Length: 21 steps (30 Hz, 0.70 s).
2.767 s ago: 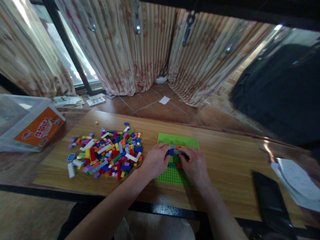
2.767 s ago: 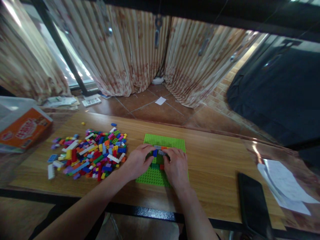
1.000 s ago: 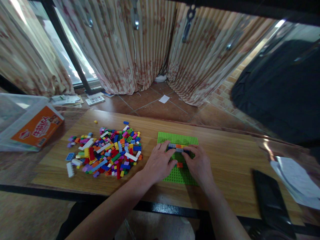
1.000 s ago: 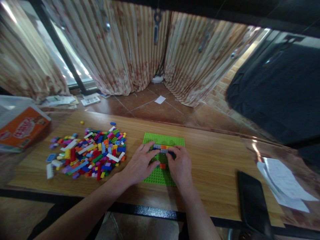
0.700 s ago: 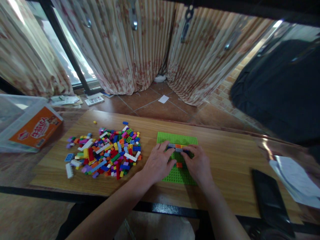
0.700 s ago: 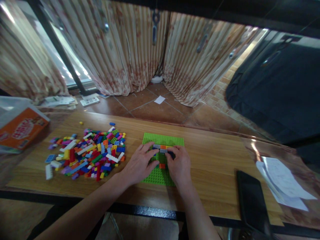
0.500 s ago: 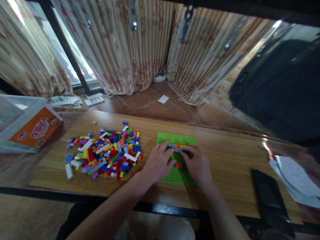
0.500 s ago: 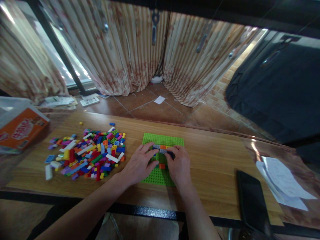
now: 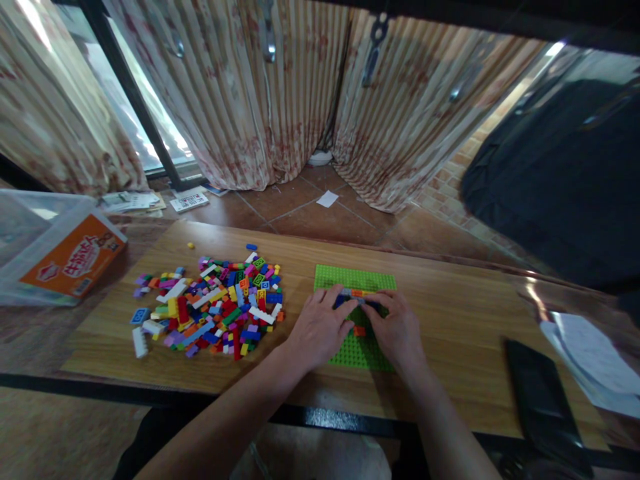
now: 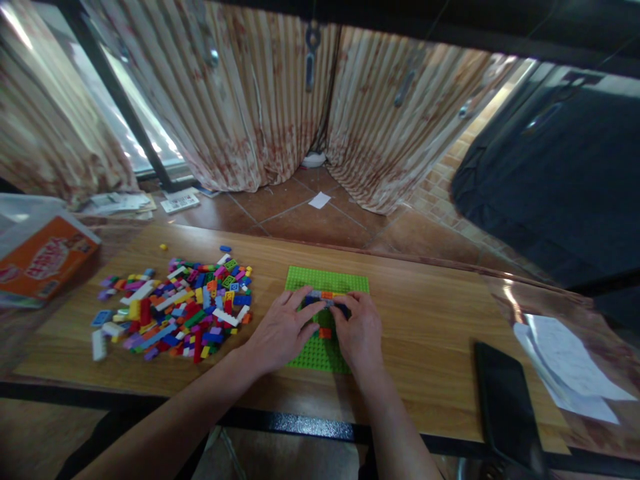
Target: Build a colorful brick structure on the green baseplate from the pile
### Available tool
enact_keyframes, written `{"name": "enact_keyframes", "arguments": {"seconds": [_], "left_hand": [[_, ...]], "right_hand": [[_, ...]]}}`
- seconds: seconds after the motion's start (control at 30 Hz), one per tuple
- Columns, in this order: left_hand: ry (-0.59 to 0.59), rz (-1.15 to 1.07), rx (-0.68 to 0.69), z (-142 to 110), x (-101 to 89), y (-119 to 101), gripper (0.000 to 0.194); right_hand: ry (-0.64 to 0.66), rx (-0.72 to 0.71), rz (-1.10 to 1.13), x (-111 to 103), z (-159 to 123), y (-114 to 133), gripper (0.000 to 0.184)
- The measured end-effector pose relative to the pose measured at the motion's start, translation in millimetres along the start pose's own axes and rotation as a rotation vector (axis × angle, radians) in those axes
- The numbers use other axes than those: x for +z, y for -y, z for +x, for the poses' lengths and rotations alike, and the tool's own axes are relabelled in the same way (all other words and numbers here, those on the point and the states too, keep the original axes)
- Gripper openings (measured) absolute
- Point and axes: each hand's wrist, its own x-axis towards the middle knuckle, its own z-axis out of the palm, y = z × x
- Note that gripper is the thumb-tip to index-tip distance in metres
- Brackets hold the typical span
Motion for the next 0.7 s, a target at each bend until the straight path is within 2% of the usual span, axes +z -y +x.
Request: {"name": "enact_keyframes", "arguments": {"seconds": [0.47,0.7], "left_hand": [[0.045,0.057,-0.04,1.2,-1.2,-7.3,0.039],[0.05,0.049,-0.064,1.3,-0.9,-8.9,0.039]], "right_hand": [[-0.024,0.013,0.055,1.5,-1.3,-1.3,0.023],[-0.025,0.143,0.136,4.4,4.8,-3.7,0.028]]}}
